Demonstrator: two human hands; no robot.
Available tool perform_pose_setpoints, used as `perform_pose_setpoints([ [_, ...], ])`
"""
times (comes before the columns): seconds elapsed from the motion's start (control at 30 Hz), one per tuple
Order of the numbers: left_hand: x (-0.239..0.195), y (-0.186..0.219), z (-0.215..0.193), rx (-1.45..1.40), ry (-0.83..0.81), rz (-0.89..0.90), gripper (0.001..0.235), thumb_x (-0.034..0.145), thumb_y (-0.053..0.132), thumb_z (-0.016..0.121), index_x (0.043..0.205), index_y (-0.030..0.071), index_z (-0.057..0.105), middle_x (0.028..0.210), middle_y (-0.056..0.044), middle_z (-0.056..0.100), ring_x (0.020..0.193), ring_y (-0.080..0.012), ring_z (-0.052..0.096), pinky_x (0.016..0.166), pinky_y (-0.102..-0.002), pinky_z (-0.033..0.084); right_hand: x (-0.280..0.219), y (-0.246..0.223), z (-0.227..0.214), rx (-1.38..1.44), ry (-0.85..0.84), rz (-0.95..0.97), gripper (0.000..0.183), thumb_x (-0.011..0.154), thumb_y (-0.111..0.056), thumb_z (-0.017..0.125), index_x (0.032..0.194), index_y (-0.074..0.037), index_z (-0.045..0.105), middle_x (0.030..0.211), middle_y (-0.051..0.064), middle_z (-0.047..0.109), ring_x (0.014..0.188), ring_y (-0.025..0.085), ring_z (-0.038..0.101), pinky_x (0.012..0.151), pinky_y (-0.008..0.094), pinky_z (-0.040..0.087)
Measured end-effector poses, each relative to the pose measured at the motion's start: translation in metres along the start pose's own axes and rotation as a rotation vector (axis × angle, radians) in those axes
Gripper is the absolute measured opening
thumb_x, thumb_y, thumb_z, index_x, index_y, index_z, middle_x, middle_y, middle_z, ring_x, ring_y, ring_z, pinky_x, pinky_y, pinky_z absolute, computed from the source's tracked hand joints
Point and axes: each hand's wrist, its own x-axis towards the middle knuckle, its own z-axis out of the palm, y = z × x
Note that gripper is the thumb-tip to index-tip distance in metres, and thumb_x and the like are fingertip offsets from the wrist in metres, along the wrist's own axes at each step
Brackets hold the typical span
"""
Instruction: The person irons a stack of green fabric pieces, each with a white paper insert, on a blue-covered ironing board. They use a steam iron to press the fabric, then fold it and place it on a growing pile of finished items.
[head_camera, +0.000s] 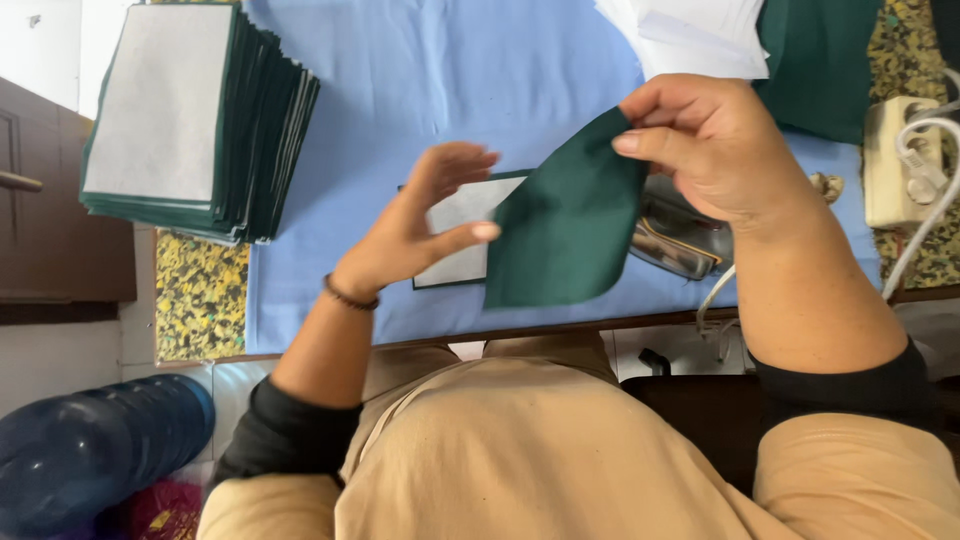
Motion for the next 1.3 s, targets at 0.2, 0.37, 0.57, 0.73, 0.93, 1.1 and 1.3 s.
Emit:
perform_pose_setpoints([
  [0.2,0.029,0.006,0.012,0.134,-0.103,0.114,0.032,0.099,0.018,0.073,0.122,0.014,0.053,0.100,0.000,0.058,0.099,-0.0148,0.059,0.102,-0.032,0.046,-0.003,-0.028,0.029,-0.071,-0.062,-0.084,0.010,0.100,-0.003,0.066,0.108,0.002,0.066,0.096,0.011,0.071,0.088,0.016,0.069,0.080,0.024,0.058],
  [0.37,0.016,0.004,0.000,0.226,-0.108,0.117,0.009,0.099,0.012,0.069,0.105,0.013,0.063,0.116,-0.005,0.061,0.115,-0.0224,0.064,0.106,-0.036,0.049,0.002,-0.002,0.011,0.084,0.100,-0.030,0.013,0.099,-0.003,0.069,0.111,-0.003,0.064,0.095,0.006,0.070,0.086,0.013,0.069,0.072,0.023,0.059],
  [0.57,0.014,-0.018,-0.022,0.294,-0.022,-0.124,0.025,0.090,0.010,0.077,0.111,0.011,0.065,0.095,0.001,0.070,0.090,-0.0099,0.070,0.095,-0.025,0.059,0.023,0.000,0.001,0.079,0.100,-0.082,0.012,0.103,-0.009,0.067,0.112,-0.003,0.062,0.099,0.008,0.070,0.087,0.015,0.070,0.072,0.026,0.062],
  [0.73,0.025,0.007,-0.055,0.752,0.342,0.259,0.009,0.097,-0.006,0.073,0.104,0.001,0.071,0.096,-0.011,0.065,0.087,-0.0256,0.063,0.076,-0.036,0.052,0.030,0.016,-0.012,-0.468,0.202,-0.385,0.006,0.111,-0.001,0.077,0.114,-0.003,0.072,0.109,0.009,0.069,0.100,0.017,0.062,0.080,0.025,0.045],
  [0.93,-0.009,0.008,-0.048,1.014,0.334,0.420,0.005,0.105,0.004,0.074,0.105,0.005,0.069,0.100,-0.011,0.064,0.085,-0.0320,0.057,0.077,-0.043,0.044,-0.011,0.043,0.009,-0.822,0.219,-0.628,0.033,0.092,0.021,0.068,0.106,-0.008,0.074,0.108,0.004,0.073,0.101,0.030,0.049,0.093,0.038,0.043],
  [1.1,-0.059,-0.040,-0.010,1.035,0.301,0.413,0.011,0.090,0.004,0.078,0.094,0.014,0.077,0.086,-0.005,0.066,0.080,-0.0267,0.065,0.077,-0.039,0.053,-0.039,0.110,0.039,-1.378,0.363,-0.761,0.017,0.089,-0.007,0.071,0.089,-0.024,0.070,0.098,-0.007,0.065,0.096,0.021,0.055,0.078,0.037,0.040],
  [1.3,-0.080,-0.053,0.010,1.023,0.319,0.422,0.009,0.091,0.003,0.075,0.092,0.012,0.075,0.084,-0.005,0.065,0.080,-0.0235,0.064,0.084,-0.038,0.053,-0.057,0.139,0.052,-1.539,0.427,-0.710,0.022,0.088,-0.006,0.065,0.089,-0.027,0.065,0.095,-0.005,0.055,0.094,0.020,0.051,0.080,0.035,0.036],
])
